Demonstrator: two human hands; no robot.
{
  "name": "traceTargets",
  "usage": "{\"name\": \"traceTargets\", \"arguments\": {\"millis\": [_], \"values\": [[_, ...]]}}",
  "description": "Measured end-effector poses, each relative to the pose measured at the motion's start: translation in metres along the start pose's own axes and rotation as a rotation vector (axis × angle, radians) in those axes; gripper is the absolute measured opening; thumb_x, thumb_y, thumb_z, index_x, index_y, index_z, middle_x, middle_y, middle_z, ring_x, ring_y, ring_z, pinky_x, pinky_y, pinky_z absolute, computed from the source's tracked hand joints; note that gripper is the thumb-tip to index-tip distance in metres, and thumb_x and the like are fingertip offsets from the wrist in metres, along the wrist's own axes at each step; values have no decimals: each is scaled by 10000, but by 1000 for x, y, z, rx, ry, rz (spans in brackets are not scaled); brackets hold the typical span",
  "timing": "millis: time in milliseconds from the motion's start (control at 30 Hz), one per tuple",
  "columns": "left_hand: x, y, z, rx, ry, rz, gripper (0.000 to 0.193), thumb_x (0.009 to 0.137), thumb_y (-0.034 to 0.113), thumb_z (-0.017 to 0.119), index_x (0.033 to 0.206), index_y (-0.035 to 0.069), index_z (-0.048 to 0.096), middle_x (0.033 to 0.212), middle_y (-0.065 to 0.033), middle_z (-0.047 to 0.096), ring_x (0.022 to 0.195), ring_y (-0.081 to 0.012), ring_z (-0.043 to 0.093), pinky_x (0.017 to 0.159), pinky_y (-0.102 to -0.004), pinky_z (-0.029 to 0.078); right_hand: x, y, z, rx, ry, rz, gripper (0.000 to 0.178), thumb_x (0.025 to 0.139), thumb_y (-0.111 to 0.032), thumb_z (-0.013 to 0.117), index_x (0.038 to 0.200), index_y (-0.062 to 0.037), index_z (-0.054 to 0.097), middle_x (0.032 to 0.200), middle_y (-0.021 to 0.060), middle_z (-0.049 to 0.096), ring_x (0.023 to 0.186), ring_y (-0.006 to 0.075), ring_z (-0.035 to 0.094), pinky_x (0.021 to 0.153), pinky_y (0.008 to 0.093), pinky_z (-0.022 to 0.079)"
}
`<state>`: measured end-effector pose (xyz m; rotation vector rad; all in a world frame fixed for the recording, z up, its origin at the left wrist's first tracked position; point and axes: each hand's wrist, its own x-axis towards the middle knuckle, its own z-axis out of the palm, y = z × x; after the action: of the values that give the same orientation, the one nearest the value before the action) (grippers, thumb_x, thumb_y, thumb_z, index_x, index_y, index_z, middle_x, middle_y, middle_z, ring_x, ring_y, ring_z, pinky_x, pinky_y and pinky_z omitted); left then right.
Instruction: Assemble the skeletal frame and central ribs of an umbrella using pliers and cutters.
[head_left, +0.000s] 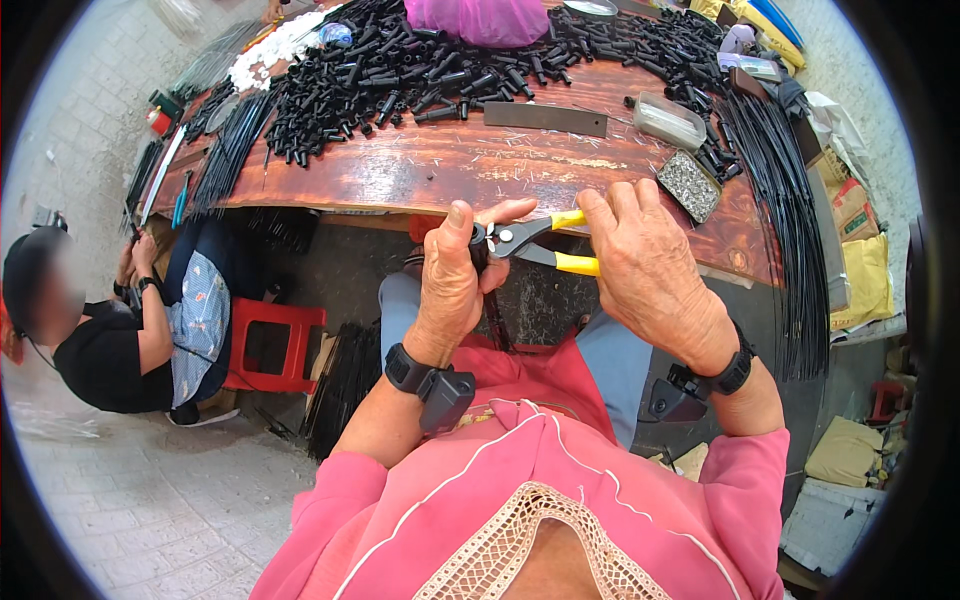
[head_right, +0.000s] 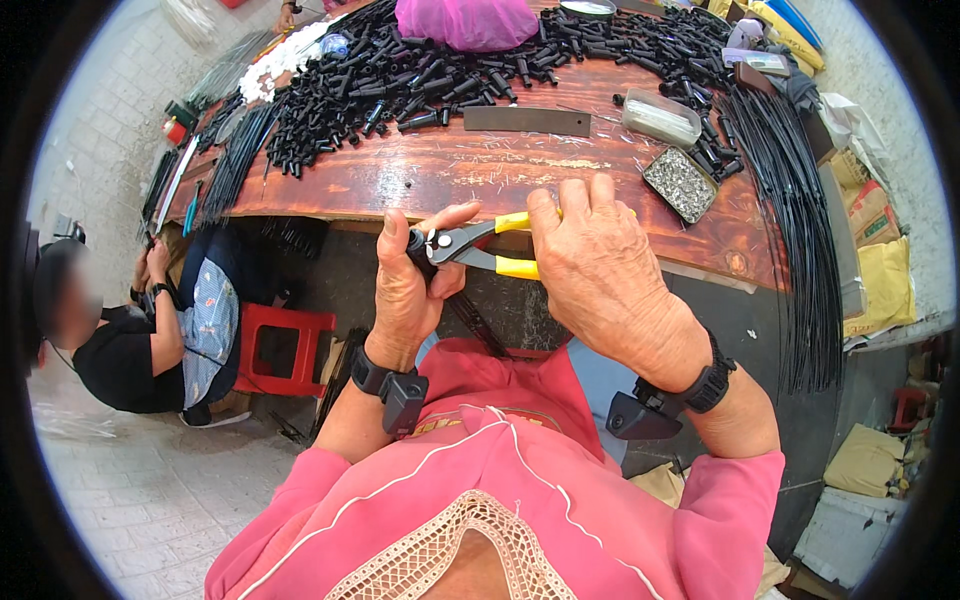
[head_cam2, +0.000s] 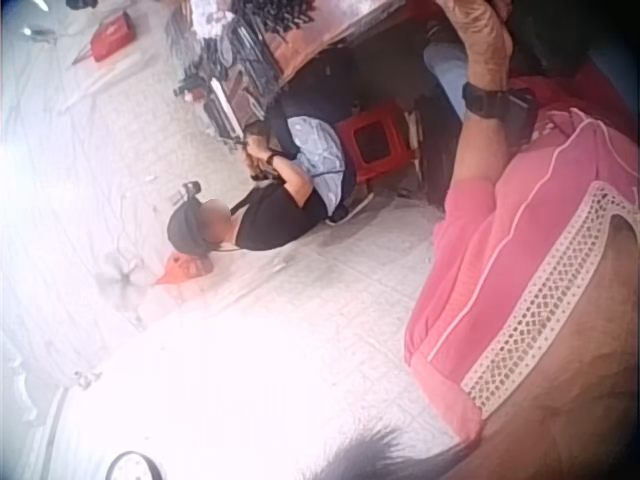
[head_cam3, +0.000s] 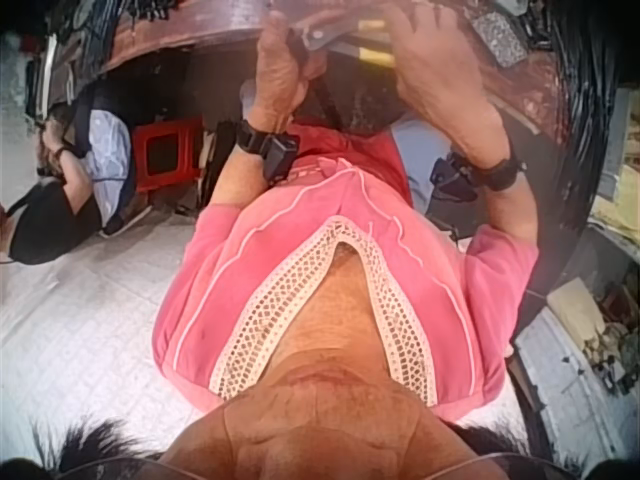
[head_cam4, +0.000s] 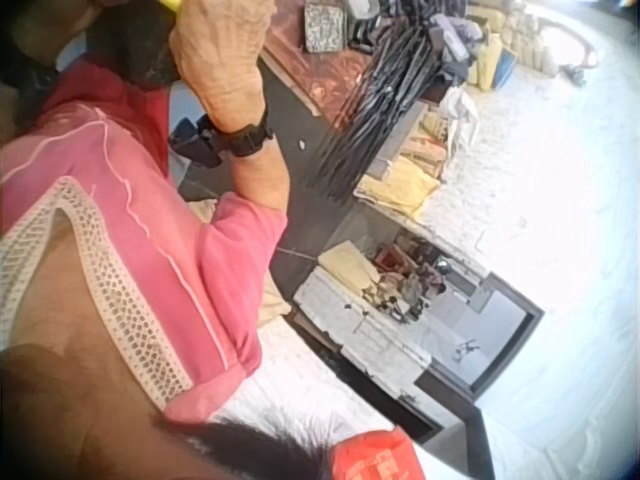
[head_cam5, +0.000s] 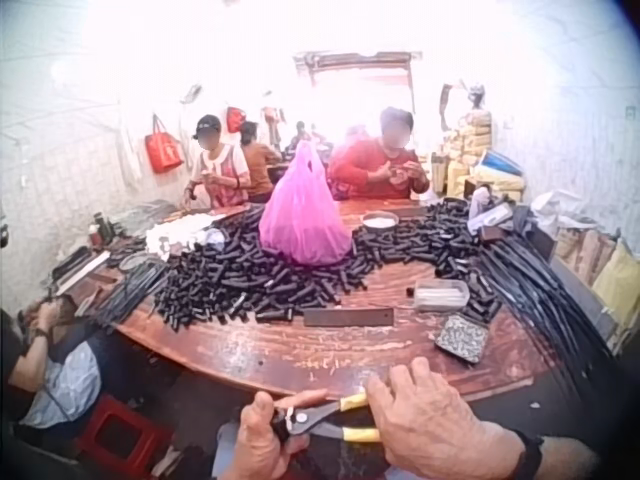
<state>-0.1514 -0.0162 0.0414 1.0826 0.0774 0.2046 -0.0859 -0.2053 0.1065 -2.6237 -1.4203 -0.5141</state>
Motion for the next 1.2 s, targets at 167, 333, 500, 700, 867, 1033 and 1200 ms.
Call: {"name": "traceTargets", "arguments": {"millis": [167, 333, 500, 700, 867, 1033, 1200], "values": [[-1, 1, 4, 24, 50, 23, 702, 962, 597, 415, 1108, -33, 687, 570, 45, 496, 476, -39, 333, 450, -216, 225, 1, -7, 1, -18, -19, 2, 286, 699, -56, 653, 954, 11, 540, 888, 154, 530, 880, 305, 529, 674, 364, 510], [-2, 7, 9, 139, 92, 23, 752, 962, 630, 349, 1171, -29, 643, 788, -59, 674, 458, -43, 350, 431, -218, 250, 0, -11, 17, -9, -7, 83, 181, 774, -94, 627, 920, -17, 552, 851, 135, 546, 827, 293, 559, 637, 365, 518], [0, 5, -4, 99, 59, 42, 722, 975, 601, 352, 1114, -28, 677, 644, -15, 580, 453, -45, 359, 437, -215, 253, 3, -11, 16, 53, 55, 61, 190, 760, -98, 642, 905, -16, 550, 853, 146, 548, 857, 301, 564, 645, 392, 516], [-4, 9, -7, 42, 71, 23, 702, 988, 569, 364, 1030, -37, 715, 514, 34, 470, 452, -38, 351, 445, -212, 249, -2, -5, 0, 102, -54, 48, 193, 749, -114, 659, 883, -18, 558, 811, 140, 573, 805, 301, 601, 624, 400, 511], [-5, 12, -4, 180, 29, -15, 817, 961, 663, 282, 1093, -38, 680, 457, 31, 431, 425, -50, 305, 432, -227, 231, 5, -3, -18, -22, -107, -10, 166, 736, -102, 662, 852, -19, 577, 767, 134, 606, 723, 290, 635, 604, 381, 513], [-2, 5, -1, 228, 116, 76, 814, 961, 666, 280, 932, -27, 704, 450, 27, 419, 413, -62, 309, 425, -241, 238, 18, -4, -28, -132, -93, -105, 112, 737, -93, 645, 799, -13, 595, 774, 158, 619, 752, 276, 643, 620, 354, 524], [3, 2, -12, 227, 125, 77, 801, 962, 668, 282, 922, -16, 698, 450, 21, 414, 411, -69, 314, 432, -243, 250, 20, -13, -4, -140, -105, -71, 119, 746, -94, 639, 819, -10, 598, 776, 154, 616, 760, 271, 642, 626, 349, 525]]}}
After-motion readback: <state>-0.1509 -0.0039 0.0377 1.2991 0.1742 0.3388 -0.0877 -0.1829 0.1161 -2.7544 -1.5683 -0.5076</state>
